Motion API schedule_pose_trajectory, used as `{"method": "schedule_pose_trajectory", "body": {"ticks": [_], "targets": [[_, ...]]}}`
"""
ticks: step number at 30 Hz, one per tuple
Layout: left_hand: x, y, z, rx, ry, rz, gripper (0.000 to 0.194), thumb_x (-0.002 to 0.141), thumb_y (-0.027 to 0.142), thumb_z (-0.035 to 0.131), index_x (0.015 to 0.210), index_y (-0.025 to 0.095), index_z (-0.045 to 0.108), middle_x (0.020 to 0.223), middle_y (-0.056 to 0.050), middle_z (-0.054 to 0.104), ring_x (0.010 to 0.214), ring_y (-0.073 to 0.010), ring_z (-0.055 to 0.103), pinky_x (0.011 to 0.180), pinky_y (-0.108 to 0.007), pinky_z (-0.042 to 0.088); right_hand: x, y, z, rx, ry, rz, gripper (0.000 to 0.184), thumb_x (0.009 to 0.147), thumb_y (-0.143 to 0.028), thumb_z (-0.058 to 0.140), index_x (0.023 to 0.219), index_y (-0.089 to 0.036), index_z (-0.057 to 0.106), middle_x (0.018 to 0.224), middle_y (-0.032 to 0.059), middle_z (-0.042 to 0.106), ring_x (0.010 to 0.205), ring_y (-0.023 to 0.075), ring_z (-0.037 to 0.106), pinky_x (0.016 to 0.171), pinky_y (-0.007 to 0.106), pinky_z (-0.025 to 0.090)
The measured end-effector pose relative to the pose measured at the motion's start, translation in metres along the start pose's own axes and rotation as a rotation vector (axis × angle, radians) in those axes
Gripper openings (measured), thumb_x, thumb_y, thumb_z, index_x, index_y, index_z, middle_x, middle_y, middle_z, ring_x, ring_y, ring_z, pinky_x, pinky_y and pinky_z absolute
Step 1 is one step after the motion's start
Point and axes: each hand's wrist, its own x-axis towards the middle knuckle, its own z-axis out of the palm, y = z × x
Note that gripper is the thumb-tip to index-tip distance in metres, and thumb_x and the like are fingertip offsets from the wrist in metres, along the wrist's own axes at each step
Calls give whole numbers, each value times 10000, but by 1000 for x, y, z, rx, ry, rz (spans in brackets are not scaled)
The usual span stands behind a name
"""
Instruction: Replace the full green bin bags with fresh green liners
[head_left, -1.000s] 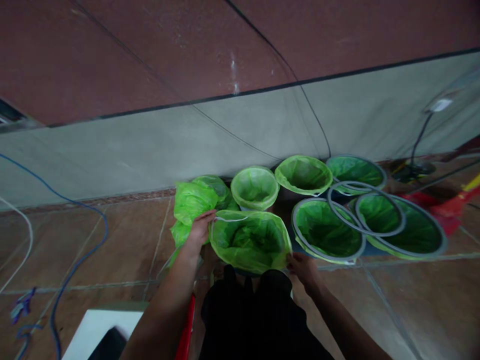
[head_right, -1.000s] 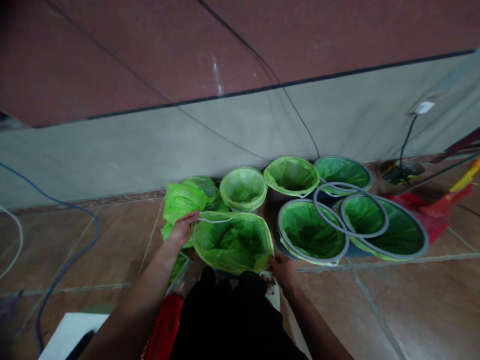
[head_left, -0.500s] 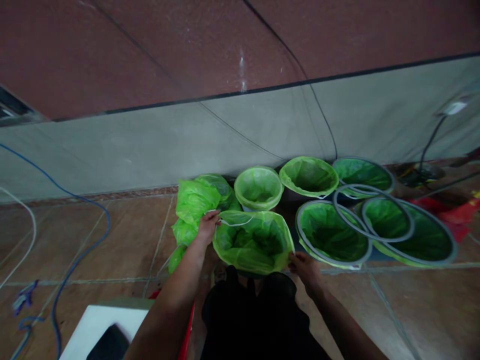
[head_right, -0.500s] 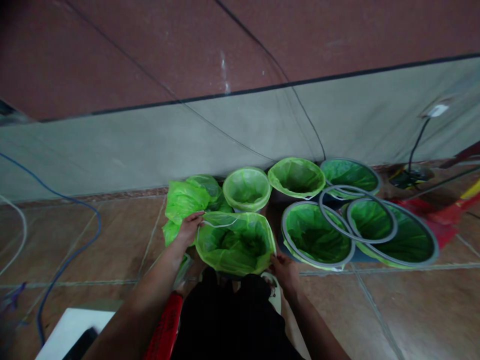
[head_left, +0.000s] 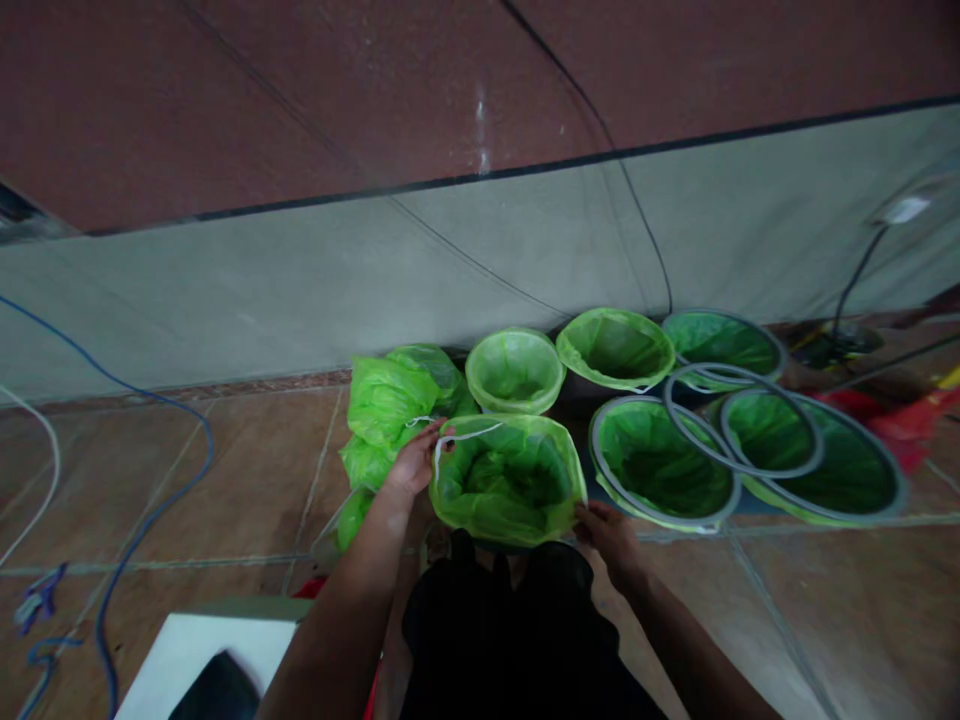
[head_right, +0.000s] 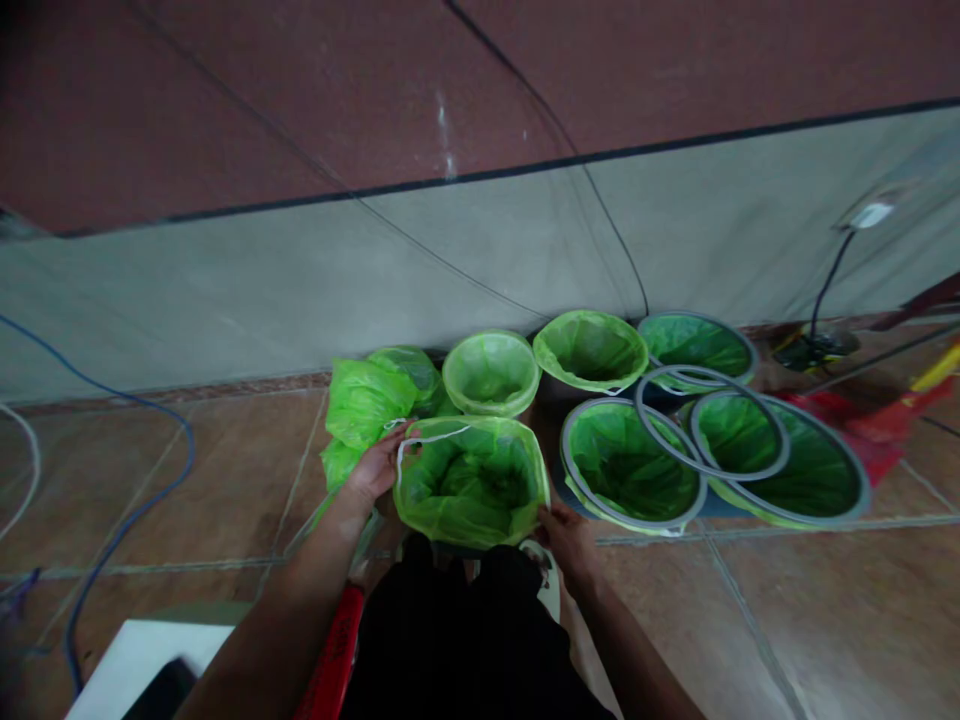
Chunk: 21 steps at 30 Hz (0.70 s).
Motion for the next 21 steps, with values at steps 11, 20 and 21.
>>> {"method": "schedule_pose_trajectory", "body": {"ticks": [11, 20, 21], "targets": [[-3, 1, 5, 71, -122, -95, 277, 894, 347, 563, 1052, 136, 649, 704, -26, 688, 592, -123, 650, 605, -229, 534, 1, 3, -2, 6, 30, 14, 485, 413, -498, 805, 694, -134, 651, 555, 13, 617, 486, 110, 528, 482, 242, 417], [0, -2, 2, 833, 30, 349, 464, 611, 215, 762, 1067, 165, 689, 793, -7, 711, 709, -167, 654, 743, -309, 523, 8, 14, -6, -40, 1, -31, 448, 508, -498, 780, 737, -137, 645, 578, 6, 617, 502, 111, 529, 491, 242, 404], [1, -1, 1, 939, 84, 399, 429, 612, 175, 735, 1039, 172, 703, 779, -4, 710, 731, -182, 656, 772, -325, 519, 7, 12, -6, -30, -5, -32, 451, 505, -502, 781, 730, -137, 642, 566, 0, 607, 496, 104, 518, 488, 239, 398]]}}
